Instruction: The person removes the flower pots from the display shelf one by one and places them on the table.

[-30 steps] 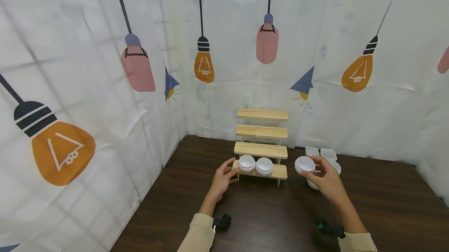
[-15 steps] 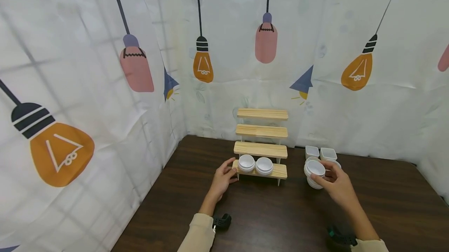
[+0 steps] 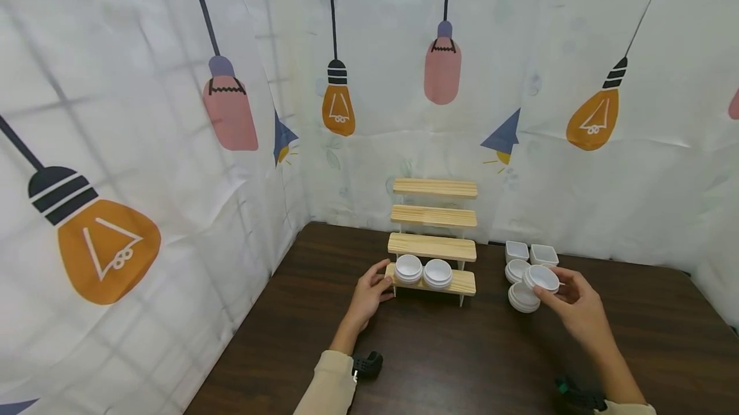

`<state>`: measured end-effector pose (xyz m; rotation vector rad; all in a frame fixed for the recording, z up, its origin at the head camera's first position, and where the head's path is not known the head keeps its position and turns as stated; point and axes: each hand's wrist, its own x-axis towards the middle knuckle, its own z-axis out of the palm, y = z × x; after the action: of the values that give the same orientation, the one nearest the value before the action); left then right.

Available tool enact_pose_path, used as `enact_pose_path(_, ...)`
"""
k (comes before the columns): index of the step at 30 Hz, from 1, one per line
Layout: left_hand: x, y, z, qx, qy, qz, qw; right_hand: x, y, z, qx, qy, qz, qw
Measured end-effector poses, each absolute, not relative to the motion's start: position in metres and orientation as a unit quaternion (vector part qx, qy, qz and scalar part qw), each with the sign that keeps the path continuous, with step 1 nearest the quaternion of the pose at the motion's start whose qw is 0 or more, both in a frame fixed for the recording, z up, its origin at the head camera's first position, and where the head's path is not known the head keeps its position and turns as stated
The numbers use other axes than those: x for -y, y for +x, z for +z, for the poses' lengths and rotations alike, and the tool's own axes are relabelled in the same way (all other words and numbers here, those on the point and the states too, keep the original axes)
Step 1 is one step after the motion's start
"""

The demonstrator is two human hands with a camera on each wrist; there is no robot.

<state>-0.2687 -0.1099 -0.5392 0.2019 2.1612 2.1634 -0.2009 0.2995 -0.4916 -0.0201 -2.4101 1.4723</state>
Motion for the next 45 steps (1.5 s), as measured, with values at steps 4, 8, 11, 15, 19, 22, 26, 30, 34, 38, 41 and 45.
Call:
enact_pose_path(4, 0.109, -0.269, -0.539, -0.705, 0.066, 0.705, 0.037, -0.306, -0.202, -0.494, 0.845, -0.015, 0.506, 0.171)
enact_pose_path(8, 0.11, -0.269, -0.54, -0.707, 0.068, 0.703, 0.036, -0.31, -0.203, -0.497, 0.85, -0.021, 0.498, 0.173)
enact_pose_path(11, 0.11, -0.269, -0.541, -0.707, 0.068, 0.703, 0.039, -0.311, -0.203, -0.498, 0.852, -0.028, 0.495, 0.169)
enact_pose_path(15, 0.111, -0.269, -0.541, -0.706, 0.067, 0.704, 0.041, -0.313, -0.202, -0.499, 0.854, -0.037, 0.491, 0.166)
enact_pose_path(19, 0.11, -0.27, -0.542, -0.708, 0.065, 0.702, 0.041, -0.316, -0.202, -0.501, 0.856, -0.039, 0.488, 0.166)
enact_pose_path(22, 0.11, -0.271, -0.543, -0.71, 0.064, 0.7, 0.039, -0.318, -0.202, -0.501, 0.856, -0.037, 0.489, 0.164)
enact_pose_path(26, 0.111, -0.271, -0.543, -0.712, 0.062, 0.699, 0.039, -0.322, -0.201, -0.501, 0.855, -0.043, 0.49, 0.165)
enact_pose_path(30, 0.111, -0.271, -0.542, -0.711, 0.058, 0.7, 0.042, -0.326, -0.2, -0.501, 0.855, -0.047, 0.49, 0.161)
enact_pose_path(34, 0.111, -0.272, -0.543, -0.712, 0.06, 0.698, 0.041, -0.329, -0.2, -0.503, 0.857, -0.046, 0.489, 0.155)
enact_pose_path(38, 0.111, -0.272, -0.543, -0.713, 0.057, 0.698, 0.043, -0.331, -0.2, -0.505, 0.86, -0.048, 0.485, 0.152)
enact_pose_path(41, 0.111, -0.272, -0.543, -0.711, 0.057, 0.699, 0.045, -0.334, -0.2, -0.507, 0.863, -0.049, 0.481, 0.148)
enact_pose_path(45, 0.111, -0.272, -0.544, -0.711, 0.06, 0.7, 0.043, -0.337, -0.2, -0.508, 0.866, -0.052, 0.477, 0.142)
